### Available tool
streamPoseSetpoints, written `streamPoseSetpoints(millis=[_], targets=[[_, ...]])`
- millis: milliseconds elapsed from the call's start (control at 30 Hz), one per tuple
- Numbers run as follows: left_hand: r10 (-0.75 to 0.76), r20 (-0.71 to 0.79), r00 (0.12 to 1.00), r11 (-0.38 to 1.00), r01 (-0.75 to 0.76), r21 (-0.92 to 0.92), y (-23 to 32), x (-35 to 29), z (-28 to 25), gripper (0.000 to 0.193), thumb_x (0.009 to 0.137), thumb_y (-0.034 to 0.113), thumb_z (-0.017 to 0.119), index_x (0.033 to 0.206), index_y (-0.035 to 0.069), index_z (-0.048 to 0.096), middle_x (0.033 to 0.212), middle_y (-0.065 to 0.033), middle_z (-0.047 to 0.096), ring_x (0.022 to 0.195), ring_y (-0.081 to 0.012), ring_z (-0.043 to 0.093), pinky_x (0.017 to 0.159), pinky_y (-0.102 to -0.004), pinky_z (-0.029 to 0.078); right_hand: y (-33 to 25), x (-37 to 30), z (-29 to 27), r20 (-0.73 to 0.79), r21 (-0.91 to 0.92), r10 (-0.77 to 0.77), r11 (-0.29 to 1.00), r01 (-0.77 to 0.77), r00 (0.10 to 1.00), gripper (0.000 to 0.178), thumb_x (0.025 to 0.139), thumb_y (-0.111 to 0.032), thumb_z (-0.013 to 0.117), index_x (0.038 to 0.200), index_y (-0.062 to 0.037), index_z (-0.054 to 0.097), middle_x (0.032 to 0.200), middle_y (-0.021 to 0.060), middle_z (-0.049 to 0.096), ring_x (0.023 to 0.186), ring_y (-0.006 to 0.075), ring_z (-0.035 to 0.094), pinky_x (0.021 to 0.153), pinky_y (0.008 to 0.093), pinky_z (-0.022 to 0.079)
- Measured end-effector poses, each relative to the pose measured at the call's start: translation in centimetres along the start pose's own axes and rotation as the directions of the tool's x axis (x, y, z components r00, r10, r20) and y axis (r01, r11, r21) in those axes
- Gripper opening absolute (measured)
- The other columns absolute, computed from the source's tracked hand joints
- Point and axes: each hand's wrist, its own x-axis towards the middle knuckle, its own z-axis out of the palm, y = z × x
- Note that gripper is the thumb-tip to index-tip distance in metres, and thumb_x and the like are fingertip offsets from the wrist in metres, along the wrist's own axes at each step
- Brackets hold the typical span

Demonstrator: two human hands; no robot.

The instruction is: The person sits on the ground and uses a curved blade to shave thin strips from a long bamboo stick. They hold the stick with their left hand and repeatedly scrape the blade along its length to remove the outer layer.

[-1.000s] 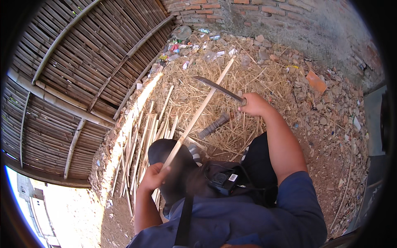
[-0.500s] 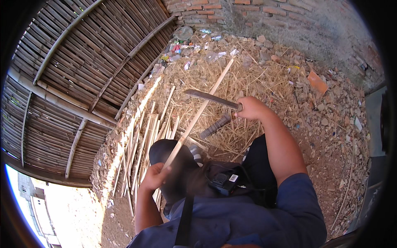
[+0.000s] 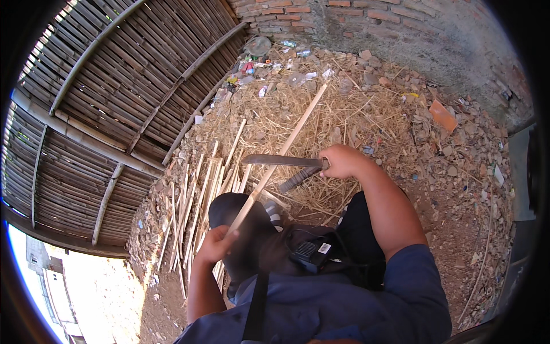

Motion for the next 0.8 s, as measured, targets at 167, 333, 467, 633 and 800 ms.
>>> streamPoseSetpoints(millis=[167,333,467,633,800], targets=[[0.009,-0.003,1.0,1.0,-0.009,-0.003,-0.1,0.0,0.1,0.031,0.096,0.036,0.068,0.089,0.006,0.065,0.065,0.0034,0.058,0.053,-0.0062,0.051,0.049,-0.0222,0.041,2.5,-0.5,-1.0,-0.155,0.074,0.126,0.991,-0.116,0.98,0.035,0.08,-0.029,0.079,0.104,-0.006,0.069,0.095,0.0138,0.07,0.09,0.0306,0.069,0.079,0.0423,0.053],[0.015,0.009,1.0,1.0,-0.015,0.02,0.4,0.0,0.2,0.03,0.096,0.036,0.067,0.088,0.007,0.064,0.064,0.0038,0.057,0.052,-0.006,0.05,0.049,-0.022,0.04,4.7,-0.1,-1.1,-0.149,0.168,0.23,0.964,-0.205,0.962,0.037,0.08,-0.028,0.08,0.105,-0.0031,0.068,0.096,0.017,0.069,0.091,0.0314,0.068,0.079,0.0424,0.052],[0.007,0.014,1.0,1.0,-0.007,0.018,0.4,0.0,0.1,0.03,0.097,0.035,0.067,0.087,0.008,0.063,0.062,0.004,0.056,0.052,-0.0058,0.05,0.048,-0.0219,0.039,3.3,0.1,-0.4,-0.151,0.094,0.148,0.986,-0.135,0.977,0.037,0.08,-0.028,0.079,0.105,-0.0034,0.069,0.096,0.0171,0.069,0.093,0.0325,0.067,0.081,0.0429,0.052],[0.01,0.018,1.0,1.0,-0.01,0.014,-0.1,0.1,0.0,0.03,0.097,0.035,0.067,0.087,0.008,0.063,0.063,0.0038,0.056,0.051,-0.0058,0.05,0.048,-0.0219,0.039,2.0,0.2,-0.1,-0.074,0.052,0.066,0.997,-0.062,0.995,0.033,0.08,-0.028,0.078,0.104,-0.006,0.07,0.097,0.016,0.069,0.096,0.0325,0.067,0.081,0.0431,0.052],[0.014,0.015,1.0,1.0,-0.014,0.001,0.2,-0.1,0.1,0.03,0.097,0.035,0.066,0.087,0.007,0.064,0.064,0.0033,0.057,0.053,-0.006,0.051,0.049,-0.0222,0.04,1.3,-0.8,-1.4,-0.052,0.146,0.152,0.979,-0.143,0.987,0.031,0.081,-0.026,0.078,0.104,-0.0071,0.07,0.098,0.0156,0.069,0.096,0.0314,0.067,0.082,0.0429,0.052]])
